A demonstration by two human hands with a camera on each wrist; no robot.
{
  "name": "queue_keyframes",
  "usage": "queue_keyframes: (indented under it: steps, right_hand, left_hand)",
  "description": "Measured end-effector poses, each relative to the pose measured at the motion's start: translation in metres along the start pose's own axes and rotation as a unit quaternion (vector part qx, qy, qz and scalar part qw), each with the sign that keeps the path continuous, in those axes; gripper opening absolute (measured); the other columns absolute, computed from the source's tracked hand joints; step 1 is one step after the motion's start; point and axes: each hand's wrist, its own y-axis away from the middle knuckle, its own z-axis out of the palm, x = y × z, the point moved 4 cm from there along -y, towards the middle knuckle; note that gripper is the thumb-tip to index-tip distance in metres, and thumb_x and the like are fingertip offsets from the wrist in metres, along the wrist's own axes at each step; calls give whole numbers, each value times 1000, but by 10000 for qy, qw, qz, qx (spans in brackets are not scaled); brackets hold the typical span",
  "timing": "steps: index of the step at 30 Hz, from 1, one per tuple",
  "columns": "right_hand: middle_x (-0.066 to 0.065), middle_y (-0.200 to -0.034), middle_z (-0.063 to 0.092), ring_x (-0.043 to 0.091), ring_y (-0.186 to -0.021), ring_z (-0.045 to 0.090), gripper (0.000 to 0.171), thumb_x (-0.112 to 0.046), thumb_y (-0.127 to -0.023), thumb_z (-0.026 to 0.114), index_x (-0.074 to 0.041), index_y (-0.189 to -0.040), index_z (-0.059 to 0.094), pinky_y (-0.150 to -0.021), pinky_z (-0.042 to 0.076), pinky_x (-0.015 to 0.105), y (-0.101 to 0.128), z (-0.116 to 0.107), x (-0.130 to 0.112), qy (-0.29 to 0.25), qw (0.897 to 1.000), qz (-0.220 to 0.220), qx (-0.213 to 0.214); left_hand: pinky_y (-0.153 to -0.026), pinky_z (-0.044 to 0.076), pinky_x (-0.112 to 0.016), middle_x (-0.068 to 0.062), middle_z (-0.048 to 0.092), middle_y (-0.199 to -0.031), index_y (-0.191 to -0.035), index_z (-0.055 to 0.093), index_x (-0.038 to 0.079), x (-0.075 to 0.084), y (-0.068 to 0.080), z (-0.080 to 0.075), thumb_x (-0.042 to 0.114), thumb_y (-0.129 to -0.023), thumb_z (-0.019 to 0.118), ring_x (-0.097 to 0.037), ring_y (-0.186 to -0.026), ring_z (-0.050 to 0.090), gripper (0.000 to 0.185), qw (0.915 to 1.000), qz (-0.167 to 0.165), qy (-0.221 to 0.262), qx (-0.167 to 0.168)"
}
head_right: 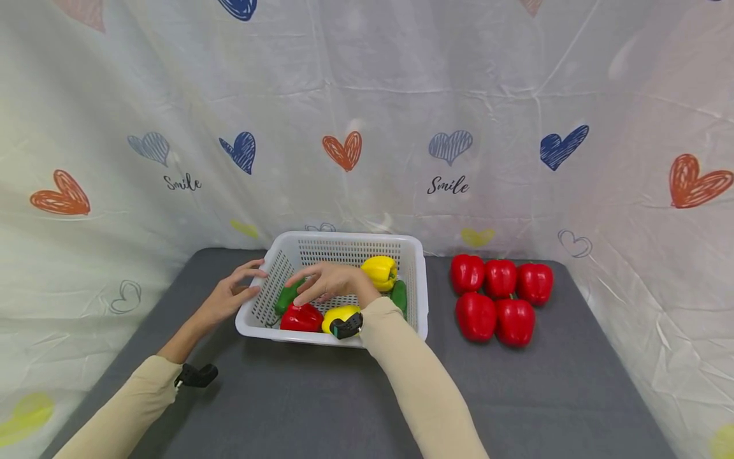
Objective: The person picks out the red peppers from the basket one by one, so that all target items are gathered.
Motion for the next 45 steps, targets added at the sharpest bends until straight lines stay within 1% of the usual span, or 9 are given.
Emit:
queue_keyframes:
  steps: [6, 9, 13, 16, 24, 28, 36, 41, 45]
  right_hand:
    - [15, -147, 49, 24, -126, 50, 55, -11, -91, 74, -7, -144, 57, -101, 46, 45, -7, 6, 6, -178, 9973, 289, -648]
    - [12, -146, 49, 23, -127, 49, 53, -11, -91, 75, -10, -142, 60, -101, 46, 44, -10, 7, 9, -169, 9959, 459, -756]
    - [11, -145, 49, 24, -125, 50, 52, -12, -90, 77, -13, -140, 63, -100, 47, 43, -11, 8, 12, -176, 9945, 684, -774]
    - [11, -145, 49, 25, -124, 50, 51, -11, -90, 78, -13, -139, 64, -100, 47, 43, -11, 10, 11, -171, 9940, 771, -756]
    - [6, -141, 51, 25, -124, 47, 50, -8, -86, 81, -14, -134, 68, -96, 50, 40, -12, 13, 7, -28, 9935, 915, -675]
    - [5, -137, 53, 26, -121, 50, 48, -8, -86, 82, -16, -131, 70, -94, 52, 40, -13, 13, 8, -30, 9931, 972, -658]
    - [4, -135, 53, 27, -120, 49, 47, -13, -83, 85, -22, -127, 72, -92, 52, 39, -12, 15, 5, 271, 9916, 1117, -584]
    - [2, -136, 49, 27, -121, 46, 49, -13, -81, 86, -26, -126, 72, -89, 53, 39, -12, 16, 4, 301, 9894, 1299, -574]
    - [3, -135, 51, 27, -121, 47, 47, -13, -81, 86, -26, -124, 73, -88, 54, 40, -13, 16, 5, 324, 9895, 1295, -562]
  left_hand:
    - [-88, 53, -52, -21, 29, -158, -132, 58, -6, -2, 0, 0, -1, -101, 60, -50, -109, 63, 32, 10000, -8, 20, 14]
    - [-88, 54, -51, -21, 30, -158, -132, 58, -5, -3, 0, 0, 0, -101, 61, -50, -108, 63, 32, 10000, 15, -4, 19]
    - [-87, 54, -51, -21, 31, -158, -131, 59, -5, -5, 0, 0, 0, -100, 62, -49, -108, 63, 32, 10000, 30, -41, 45]
    - [-86, 55, -49, -21, 31, -158, -131, 59, -5, -5, 0, -1, 0, -100, 62, -49, -107, 63, 31, 10000, 24, -32, 44]
    - [-84, 54, -33, -22, 30, -157, -131, 59, -6, -3, 0, -1, -3, -100, 62, -50, -107, 63, 31, 10000, 34, 35, 24]
    - [-84, 53, -30, -23, 31, -157, -131, 59, -6, -3, 0, -1, -2, -100, 61, -50, -107, 63, 31, 10000, 46, 5, 13]
    - [-86, 55, -38, -21, 31, -158, -131, 59, -4, -4, 0, -1, 1, -101, 62, -48, -107, 64, 31, 10000, -30, -17, 24]
    - [-85, 55, -40, -21, 30, -158, -131, 59, -4, -5, 0, -1, 1, -101, 61, -48, -107, 64, 31, 10000, -70, 21, 20]
    - [-86, 55, -42, -20, 31, -158, -131, 59, -4, -5, -1, -1, 1, -101, 62, -48, -107, 64, 31, 10000, -76, 26, 34]
